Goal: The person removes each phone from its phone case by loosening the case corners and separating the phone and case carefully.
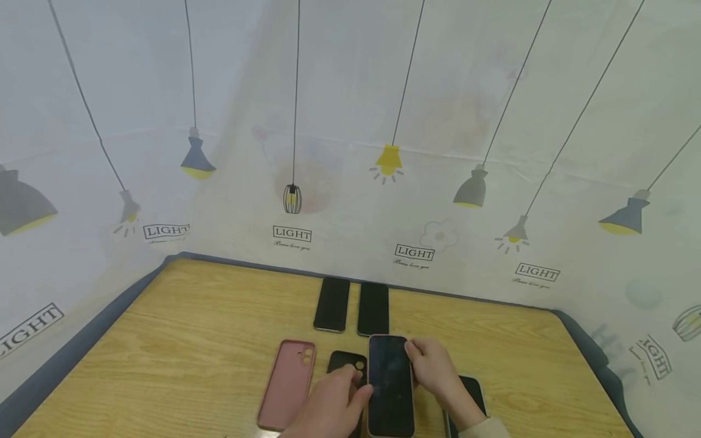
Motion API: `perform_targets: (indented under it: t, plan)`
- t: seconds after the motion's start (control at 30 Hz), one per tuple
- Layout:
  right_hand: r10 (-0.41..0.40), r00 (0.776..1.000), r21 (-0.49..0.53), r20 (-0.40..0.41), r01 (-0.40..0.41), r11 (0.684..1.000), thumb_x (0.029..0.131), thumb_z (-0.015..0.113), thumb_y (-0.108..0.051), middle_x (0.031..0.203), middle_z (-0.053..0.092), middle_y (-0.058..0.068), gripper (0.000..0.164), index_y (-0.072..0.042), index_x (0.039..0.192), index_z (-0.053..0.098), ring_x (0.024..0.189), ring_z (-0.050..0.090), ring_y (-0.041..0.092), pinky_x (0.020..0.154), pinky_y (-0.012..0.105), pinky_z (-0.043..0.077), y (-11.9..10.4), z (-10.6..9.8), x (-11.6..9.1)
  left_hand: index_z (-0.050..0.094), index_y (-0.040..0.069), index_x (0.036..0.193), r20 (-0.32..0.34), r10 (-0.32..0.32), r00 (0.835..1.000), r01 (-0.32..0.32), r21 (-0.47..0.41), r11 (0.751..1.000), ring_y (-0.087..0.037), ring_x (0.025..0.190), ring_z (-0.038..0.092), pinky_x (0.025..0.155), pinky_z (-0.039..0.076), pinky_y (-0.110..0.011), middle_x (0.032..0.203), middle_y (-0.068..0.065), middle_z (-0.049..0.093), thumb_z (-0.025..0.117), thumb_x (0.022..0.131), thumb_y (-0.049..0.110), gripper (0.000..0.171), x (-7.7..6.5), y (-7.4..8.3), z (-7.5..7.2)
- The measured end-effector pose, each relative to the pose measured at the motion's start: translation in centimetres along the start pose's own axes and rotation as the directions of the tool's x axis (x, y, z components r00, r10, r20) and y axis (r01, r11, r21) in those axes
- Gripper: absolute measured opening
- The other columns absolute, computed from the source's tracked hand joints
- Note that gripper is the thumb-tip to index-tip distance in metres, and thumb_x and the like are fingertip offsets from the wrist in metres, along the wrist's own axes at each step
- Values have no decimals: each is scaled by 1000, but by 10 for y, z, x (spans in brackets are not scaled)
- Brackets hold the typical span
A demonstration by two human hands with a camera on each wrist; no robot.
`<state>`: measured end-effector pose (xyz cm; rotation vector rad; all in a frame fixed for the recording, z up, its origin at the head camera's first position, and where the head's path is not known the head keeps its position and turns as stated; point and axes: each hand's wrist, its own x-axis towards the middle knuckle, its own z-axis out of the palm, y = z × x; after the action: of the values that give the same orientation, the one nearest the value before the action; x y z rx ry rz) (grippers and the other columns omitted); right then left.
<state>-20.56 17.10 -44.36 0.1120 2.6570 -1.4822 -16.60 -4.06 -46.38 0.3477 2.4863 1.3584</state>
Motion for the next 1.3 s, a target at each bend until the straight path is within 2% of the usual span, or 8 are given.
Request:
perform_targets:
  t: [0.17,0.4,0.53,0.63,0.73,0.9,1.17,1.3]
  plan:
    - [-7,1000,49,-18,8,999,109,47,-9,66,60,4,29,4,98,71,57,56,18,53,33,50,-11,-1,-4,65,4,121,58,-43,997,50,-128,991,-20,86,64,76,56,-49,94,-1,68,64,103,39,39,3,-2,-1]
    - [-24,999,108,-43,29,994,108,49,-9,66,58,3,27,6,105,71,58,55,18,53,32,51,-21,2,-8,63,13,130,143,63,988,-9,-349,937,-12,92,69,77,58,-33,103,3,73,67,99,48,48,26,-51,18]
    - [-25,999,129,-48,31,991,108,48,-8,70,61,4,28,8,108,71,62,57,18,54,33,53,-22,2,-8,57,3,134,173,80,982,5,-441,897,-16,96,73,78,61,-33,108,-4,74,64,104,30,41,14,-32,9]
    - [-19,998,136,-51,26,990,108,48,-9,71,61,4,28,8,107,70,62,57,17,55,34,54,-22,3,-8,53,-5,131,191,73,979,41,-533,845,-25,90,76,73,63,-39,105,-13,75,59,106,12,31,1,-8,0]
    - [-12,999,135,-50,19,991,108,48,-10,70,59,4,28,7,106,70,61,57,17,55,35,55,-22,4,-7,51,-7,129,194,50,980,80,-607,791,-34,86,76,68,64,-42,104,-19,75,55,105,2,26,-8,5,-2]
    - [-4,999,142,-45,10,990,108,48,-10,68,57,4,28,5,105,70,59,56,18,55,37,55,-21,6,-5,51,-6,134,201,15,979,116,-625,772,-35,93,75,70,64,-42,109,-19,74,55,105,1,30,-9,7,-1]
    - [-17,998,125,-59,24,992,108,51,-14,71,60,3,28,3,101,72,63,57,18,58,36,53,-20,7,-5,50,-7,133,200,36,979,106,-653,750,-38,97,74,71,64,-43,111,-21,73,56,105,1,30,-9,4,1]
    - [-17,998,140,-58,25,990,108,52,-15,67,59,3,29,3,96,71,60,57,18,57,37,54,-20,9,-4,50,-7,132,199,38,979,103,-651,752,-39,97,74,71,64,-43,111,-21,73,55,105,1,29,-8,2,2]
